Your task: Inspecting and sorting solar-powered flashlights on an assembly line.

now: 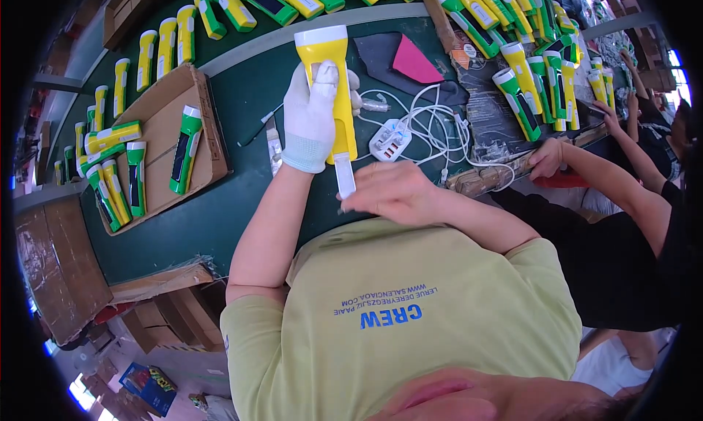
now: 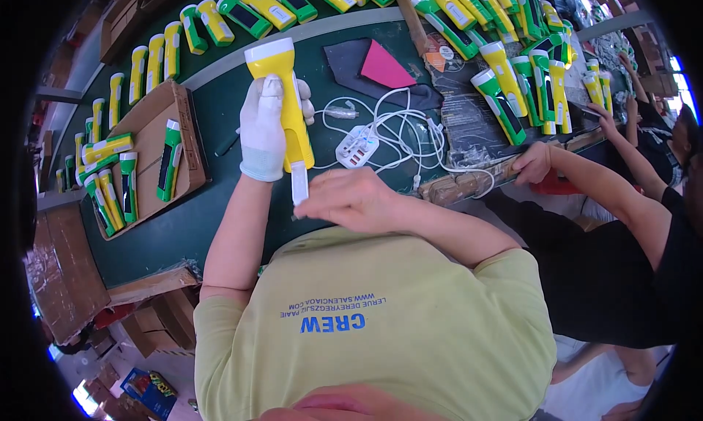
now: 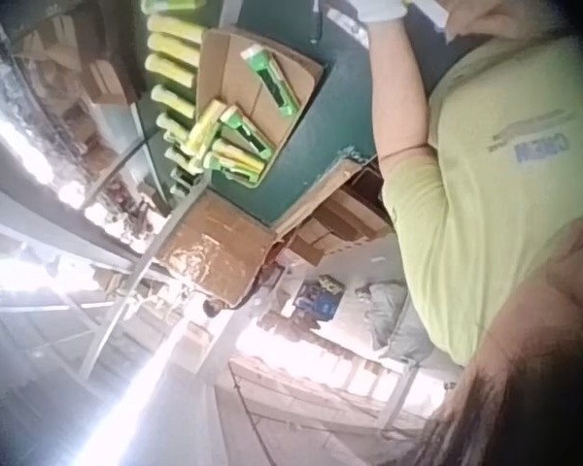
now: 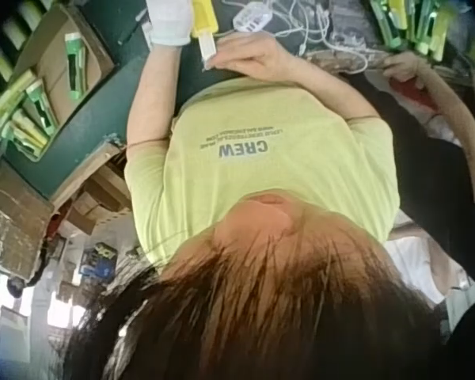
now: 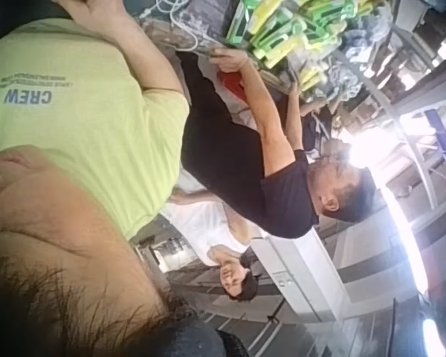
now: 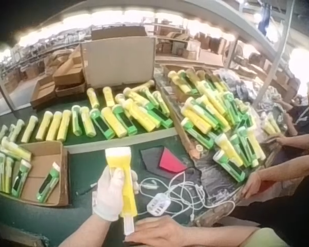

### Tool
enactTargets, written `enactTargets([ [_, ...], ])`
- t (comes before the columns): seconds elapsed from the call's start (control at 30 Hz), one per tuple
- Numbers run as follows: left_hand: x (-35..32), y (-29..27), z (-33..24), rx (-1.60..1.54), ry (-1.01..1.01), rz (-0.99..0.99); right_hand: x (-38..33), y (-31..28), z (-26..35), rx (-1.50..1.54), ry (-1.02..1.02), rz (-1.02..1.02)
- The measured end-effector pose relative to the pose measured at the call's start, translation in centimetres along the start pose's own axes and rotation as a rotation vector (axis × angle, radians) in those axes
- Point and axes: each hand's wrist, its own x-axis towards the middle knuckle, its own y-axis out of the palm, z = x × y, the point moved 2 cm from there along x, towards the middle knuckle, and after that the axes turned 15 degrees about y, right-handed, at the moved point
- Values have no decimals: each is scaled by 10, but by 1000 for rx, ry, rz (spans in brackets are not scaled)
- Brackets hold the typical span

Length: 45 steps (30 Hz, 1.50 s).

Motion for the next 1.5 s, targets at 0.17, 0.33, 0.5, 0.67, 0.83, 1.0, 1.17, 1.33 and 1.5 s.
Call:
enactTargets([
  [0.17,-13,-6,12,-260,-152,128,19,-31,-19,829,652,-219],
  [0.33,-17,-4,7,-555,-326,59,32,-67,11,462,425,-311],
  [0.5,-25,10,-2,-456,-363,4,43,-66,24,189,308,-399],
  [0.67,-30,5,-11,-262,-113,121,43,-62,35,-54,210,-462],
  [0.83,-35,10,-18,141,196,25,44,-59,37,-299,-17,-555],
  [1.0,-37,20,-25,-602,-407,65,33,-60,20,128,256,-370],
  [1.17,-18,-6,-30,-551,28,-215,13,-121,-15,204,404,-826],
  [1.33,-24,24,-6,-546,-22,-197,16,-44,45,-561,259,-424],
  [1.5,-29,17,-15,-105,239,107,-7,-144,42,610,31,-592],
])
